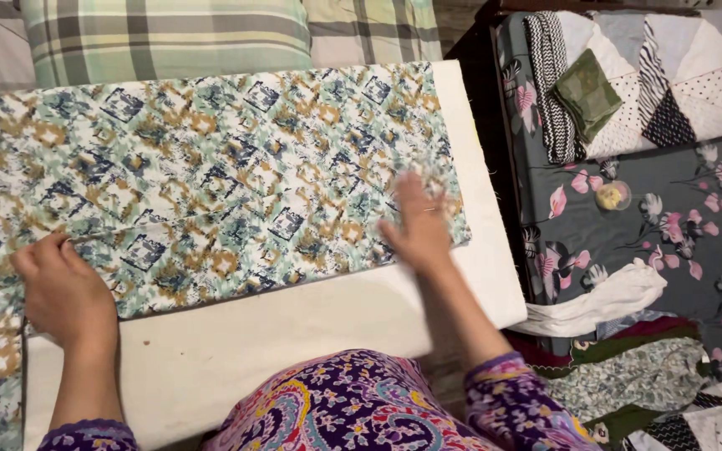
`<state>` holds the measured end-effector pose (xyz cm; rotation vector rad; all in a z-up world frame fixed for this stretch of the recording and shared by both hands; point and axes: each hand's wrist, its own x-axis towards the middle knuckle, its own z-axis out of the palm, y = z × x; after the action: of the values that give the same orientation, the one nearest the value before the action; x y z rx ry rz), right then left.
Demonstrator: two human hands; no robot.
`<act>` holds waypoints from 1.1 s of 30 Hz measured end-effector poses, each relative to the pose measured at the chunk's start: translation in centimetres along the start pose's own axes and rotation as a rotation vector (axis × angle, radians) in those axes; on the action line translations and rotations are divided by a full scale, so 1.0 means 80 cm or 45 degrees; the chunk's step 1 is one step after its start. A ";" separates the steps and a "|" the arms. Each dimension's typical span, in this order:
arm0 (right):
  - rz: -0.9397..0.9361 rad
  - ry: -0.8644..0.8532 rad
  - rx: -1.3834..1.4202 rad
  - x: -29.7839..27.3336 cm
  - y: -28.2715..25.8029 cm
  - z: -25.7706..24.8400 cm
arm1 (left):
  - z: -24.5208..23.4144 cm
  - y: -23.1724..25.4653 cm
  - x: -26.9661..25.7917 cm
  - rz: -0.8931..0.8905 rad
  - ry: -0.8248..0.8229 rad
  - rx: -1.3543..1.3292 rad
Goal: The person picks up clothing items from a bed, smooths them out on a white surface, and folds them into flat rectangular shapes.
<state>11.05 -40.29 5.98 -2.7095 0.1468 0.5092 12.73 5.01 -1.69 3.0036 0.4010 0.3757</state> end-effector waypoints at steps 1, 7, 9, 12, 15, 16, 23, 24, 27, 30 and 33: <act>0.118 0.049 -0.018 -0.002 0.021 -0.010 | -0.001 0.001 0.000 -0.008 0.005 -0.030; 0.079 0.146 -0.096 0.004 -0.002 -0.001 | 0.004 0.000 0.001 -0.006 0.051 -0.068; -0.144 0.068 -0.237 -0.003 -0.017 0.001 | -0.005 0.009 0.001 -0.029 0.035 -0.064; 0.183 0.090 0.191 -0.007 -0.003 -0.018 | -0.025 0.021 0.007 -0.119 -0.018 -0.173; 0.168 0.194 -0.031 0.009 0.067 -0.001 | -0.036 0.026 0.008 -0.194 -0.133 -0.250; 0.154 0.257 -0.067 0.010 0.071 -0.002 | -0.034 0.026 0.009 -0.196 -0.133 -0.259; -0.009 0.282 -0.096 0.005 0.064 0.034 | 0.002 0.008 0.016 -0.145 -0.084 -0.295; -0.017 0.285 -0.098 0.004 0.061 0.032 | -0.019 0.016 0.016 -0.151 -0.077 -0.296; 0.024 0.256 -0.036 0.003 0.045 0.024 | -0.041 0.019 0.026 -0.395 -0.322 -0.508; -0.139 0.364 0.018 -0.001 0.020 0.030 | -0.006 -0.009 0.022 -0.359 -0.101 -1.060; -0.409 0.502 0.114 0.003 -0.006 0.059 | -0.026 -0.025 -0.004 -0.347 -0.139 -1.079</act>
<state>9.78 -38.02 2.02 -2.6403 -0.1571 -0.1234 11.37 6.98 0.00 2.1034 0.4788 0.2623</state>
